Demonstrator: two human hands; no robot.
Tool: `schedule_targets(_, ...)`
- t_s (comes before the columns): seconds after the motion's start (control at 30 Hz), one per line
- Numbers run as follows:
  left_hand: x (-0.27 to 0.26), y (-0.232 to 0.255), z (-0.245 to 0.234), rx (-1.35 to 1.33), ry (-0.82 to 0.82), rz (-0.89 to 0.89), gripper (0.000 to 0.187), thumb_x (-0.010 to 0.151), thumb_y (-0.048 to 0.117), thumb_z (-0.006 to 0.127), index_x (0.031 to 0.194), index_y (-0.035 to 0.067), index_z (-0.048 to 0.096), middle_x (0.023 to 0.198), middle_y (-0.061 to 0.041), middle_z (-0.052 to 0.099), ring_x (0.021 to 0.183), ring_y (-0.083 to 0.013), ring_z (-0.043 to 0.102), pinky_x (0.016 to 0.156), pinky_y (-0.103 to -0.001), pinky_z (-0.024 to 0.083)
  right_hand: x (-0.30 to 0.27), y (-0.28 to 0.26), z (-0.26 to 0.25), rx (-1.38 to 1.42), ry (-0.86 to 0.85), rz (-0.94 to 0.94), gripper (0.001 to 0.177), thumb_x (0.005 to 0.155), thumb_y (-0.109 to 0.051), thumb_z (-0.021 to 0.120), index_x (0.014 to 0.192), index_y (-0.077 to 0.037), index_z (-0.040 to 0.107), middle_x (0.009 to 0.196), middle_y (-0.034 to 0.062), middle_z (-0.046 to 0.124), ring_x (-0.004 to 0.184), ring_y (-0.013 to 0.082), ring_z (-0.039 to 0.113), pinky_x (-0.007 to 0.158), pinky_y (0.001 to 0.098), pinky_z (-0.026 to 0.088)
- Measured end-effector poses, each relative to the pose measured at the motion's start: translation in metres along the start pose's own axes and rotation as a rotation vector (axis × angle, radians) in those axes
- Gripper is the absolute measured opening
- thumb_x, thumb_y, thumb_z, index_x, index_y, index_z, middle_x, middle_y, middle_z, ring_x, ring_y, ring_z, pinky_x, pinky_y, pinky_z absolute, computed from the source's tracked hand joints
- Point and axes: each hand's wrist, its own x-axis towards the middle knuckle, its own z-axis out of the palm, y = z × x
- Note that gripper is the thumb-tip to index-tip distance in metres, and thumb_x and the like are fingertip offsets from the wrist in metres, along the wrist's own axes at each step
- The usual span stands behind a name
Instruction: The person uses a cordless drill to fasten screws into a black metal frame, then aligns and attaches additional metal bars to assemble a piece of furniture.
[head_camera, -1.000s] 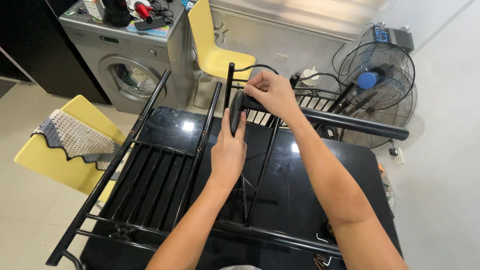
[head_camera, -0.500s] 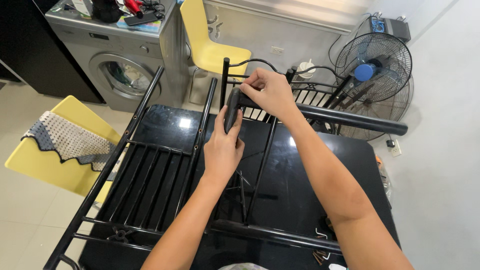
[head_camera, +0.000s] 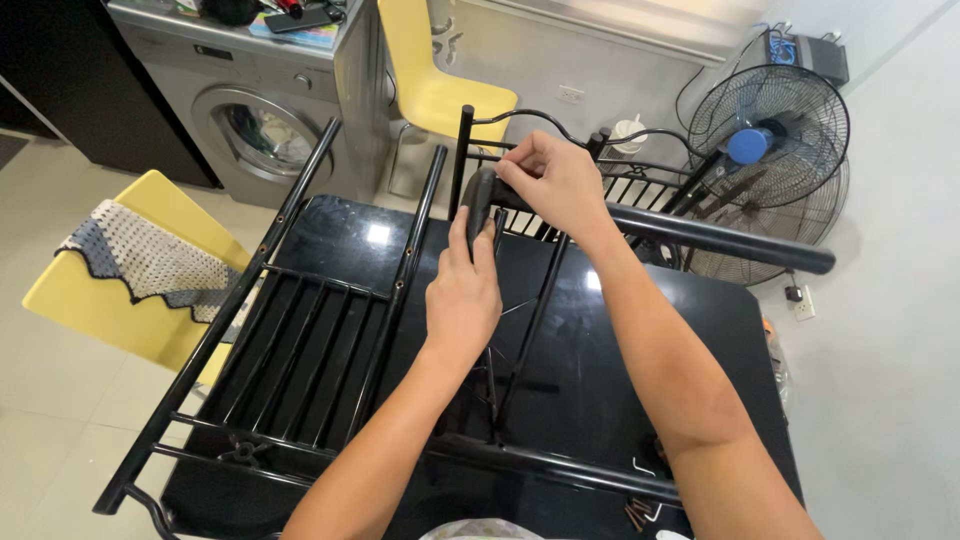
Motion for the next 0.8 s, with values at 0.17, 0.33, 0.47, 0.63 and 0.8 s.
schedule_targets(0.17, -0.004, -0.004, -0.005, 0.003, -0.036, 0.019, 0.061, 0.080, 0.001, 0.066, 0.139, 0.003, 0.052, 0.151, -0.026, 0.041, 0.100, -0.0390, 0.066, 0.062, -0.043, 0.060, -0.005, -0.002, 0.000, 0.002, -0.002, 0.014, 0.020, 0.086, -0.027, 0.076, 0.093, -0.008, 0.072, 0.084, 0.0052, 0.077, 0.076, 0.0156, 0.076, 0.071, 0.0287, 0.057)
schedule_targets(0.33, -0.006, -0.007, -0.018, -0.032, -0.006, 0.064, 0.069, 0.073, 0.006, 0.067, 0.140, 0.005, 0.053, 0.154, -0.024, 0.040, 0.102, -0.0368, 0.068, 0.063, -0.041, 0.061, -0.010, -0.011, 0.002, -0.079, 0.031, -0.047, 0.020, 0.086, -0.027, 0.076, 0.092, -0.009, 0.072, 0.084, 0.0066, 0.078, 0.082, 0.0186, 0.076, 0.074, 0.0320, 0.056)
schedule_targets(0.47, -0.014, -0.005, -0.020, -0.008, -0.005, -0.001, 0.056, 0.091, 0.019, 0.072, 0.144, 0.011, 0.054, 0.159, -0.027, 0.031, 0.095, -0.0356, 0.069, 0.060, -0.041, 0.060, -0.013, -0.011, 0.001, -0.061, 0.008, -0.040, 0.021, 0.087, -0.028, 0.076, 0.093, -0.009, 0.073, 0.084, 0.0072, 0.078, 0.081, 0.0193, 0.077, 0.074, 0.0324, 0.057)
schedule_targets(0.63, -0.022, -0.015, -0.013, 0.042, 0.012, 0.025, 0.062, 0.091, 0.016, 0.071, 0.149, 0.013, 0.051, 0.160, -0.029, 0.029, 0.096, -0.0364, 0.069, 0.057, -0.039, 0.060, -0.010, -0.010, 0.007, -0.017, 0.023, -0.033, 0.023, 0.086, -0.029, 0.077, 0.094, -0.008, 0.074, 0.086, 0.0081, 0.078, 0.079, 0.0190, 0.078, 0.073, 0.0309, 0.058)
schedule_targets(0.8, -0.028, -0.025, 0.003, 0.095, -0.007, 0.002, 0.071, 0.080, 0.009, 0.072, 0.148, 0.010, 0.051, 0.157, -0.022, 0.038, 0.089, -0.0344, 0.067, 0.064, -0.041, 0.060, -0.016, -0.011, 0.018, -0.047, 0.005, -0.048, 0.019, 0.086, -0.027, 0.076, 0.092, -0.009, 0.075, 0.083, 0.0078, 0.078, 0.077, 0.0198, 0.077, 0.071, 0.0309, 0.058)
